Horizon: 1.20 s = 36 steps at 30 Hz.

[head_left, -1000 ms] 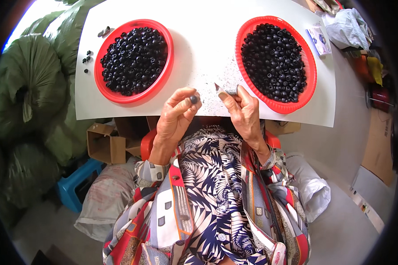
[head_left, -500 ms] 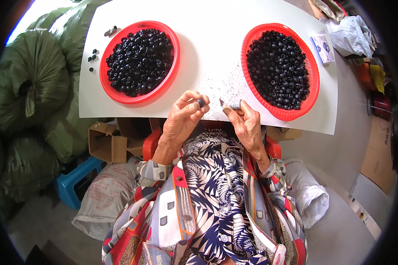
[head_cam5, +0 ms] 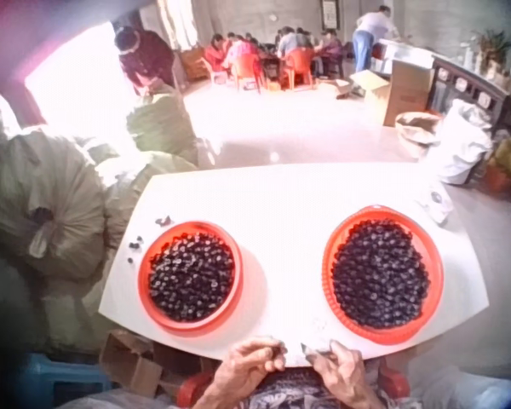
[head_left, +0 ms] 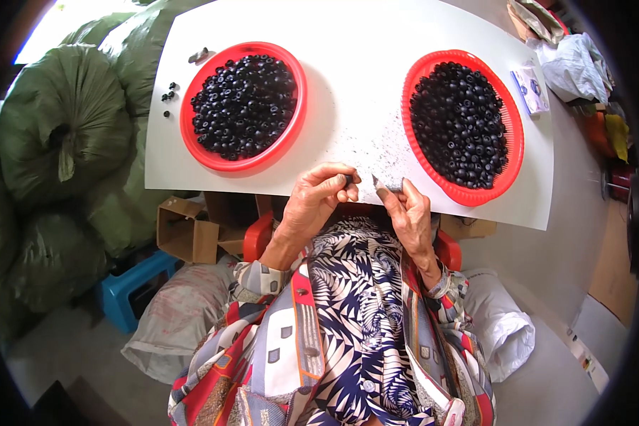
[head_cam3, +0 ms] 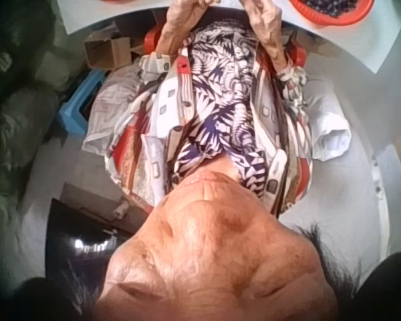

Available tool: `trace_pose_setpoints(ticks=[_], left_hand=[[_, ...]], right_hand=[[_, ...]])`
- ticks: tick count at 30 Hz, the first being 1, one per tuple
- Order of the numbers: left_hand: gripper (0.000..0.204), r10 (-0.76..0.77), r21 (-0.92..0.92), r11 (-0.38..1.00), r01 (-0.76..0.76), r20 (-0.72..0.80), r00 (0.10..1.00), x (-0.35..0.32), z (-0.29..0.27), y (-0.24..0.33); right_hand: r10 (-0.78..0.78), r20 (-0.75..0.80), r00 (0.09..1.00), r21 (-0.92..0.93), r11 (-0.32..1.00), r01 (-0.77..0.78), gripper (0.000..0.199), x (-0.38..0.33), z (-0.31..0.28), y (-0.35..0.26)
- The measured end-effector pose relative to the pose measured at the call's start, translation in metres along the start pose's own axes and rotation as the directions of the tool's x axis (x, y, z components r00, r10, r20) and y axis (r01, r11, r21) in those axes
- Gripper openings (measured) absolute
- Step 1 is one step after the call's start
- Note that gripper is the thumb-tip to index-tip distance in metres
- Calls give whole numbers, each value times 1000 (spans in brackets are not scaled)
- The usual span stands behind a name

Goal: The recorder is picking up small black fruits, likely grapes or a similar berry, and rubbing them with a small piece of cloth or paper to clean or polish them before placing them into a different bowl.

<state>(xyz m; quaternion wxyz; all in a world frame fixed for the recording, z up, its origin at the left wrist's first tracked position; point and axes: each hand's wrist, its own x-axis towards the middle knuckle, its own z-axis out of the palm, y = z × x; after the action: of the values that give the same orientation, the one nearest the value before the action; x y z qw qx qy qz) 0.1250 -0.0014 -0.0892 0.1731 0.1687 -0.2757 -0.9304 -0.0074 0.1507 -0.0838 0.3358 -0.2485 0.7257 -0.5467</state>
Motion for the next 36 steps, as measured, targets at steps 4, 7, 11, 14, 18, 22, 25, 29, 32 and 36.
trace_pose_setpoints(ticks=[4, 7, 11, 14, 18, 22, 25, 29, 32, 36], left_hand=[[17, 304, 275, 921, -277, -61, 951, 9, -14, 39], [14, 533, 674, 683, -283, -194, 824, 11, -5, 91], [16, 734, 882, 411, -232, -170, 657, 26, -35, 134], [17, 808, 971, 203, -127, -92, 582, 28, -46, 151], [31, 837, 982, 180, -59, -122, 534, 40, -40, 149], [17, 692, 952, 230, -204, -12, 721, 77, 13, 106], [15, 476, 947, -130, -295, 321, 819, 85, 78, 84], [22, 75, 759, -232, -608, 638, 767, 132, 115, 29], [27, -126, 635, -448, -630, 652, 747, 154, 115, 9], [28, -186, 633, -495, -595, 592, 784, 164, 121, 3]], right_hand=[[5, -19, 1000, -29, 1000, -6, 40, -1, -3, 2], [7, -20, 1000, -24, 1000, -7, 42, -2, -5, 4], [0, -19, 1000, -6, 1000, 0, 39, -3, -4, 1], [-29, -11, 1000, 28, 999, 29, 30, -2, -8, -10], [-247, -10, 969, -221, 946, 239, 27, 3, -16, 4], [-209, -66, 976, -251, 950, 187, 34, 3, -26, 14], [-104, -21, 994, -230, 968, 96, 40, 4, -19, 2], [-128, -43, 991, -201, 973, 117, 44, 4, -21, 14], [-131, -18, 991, -202, 971, 125, 46, 6, -19, 5], [-161, -47, 986, -230, 962, 146, 48, 6, -20, 8]])
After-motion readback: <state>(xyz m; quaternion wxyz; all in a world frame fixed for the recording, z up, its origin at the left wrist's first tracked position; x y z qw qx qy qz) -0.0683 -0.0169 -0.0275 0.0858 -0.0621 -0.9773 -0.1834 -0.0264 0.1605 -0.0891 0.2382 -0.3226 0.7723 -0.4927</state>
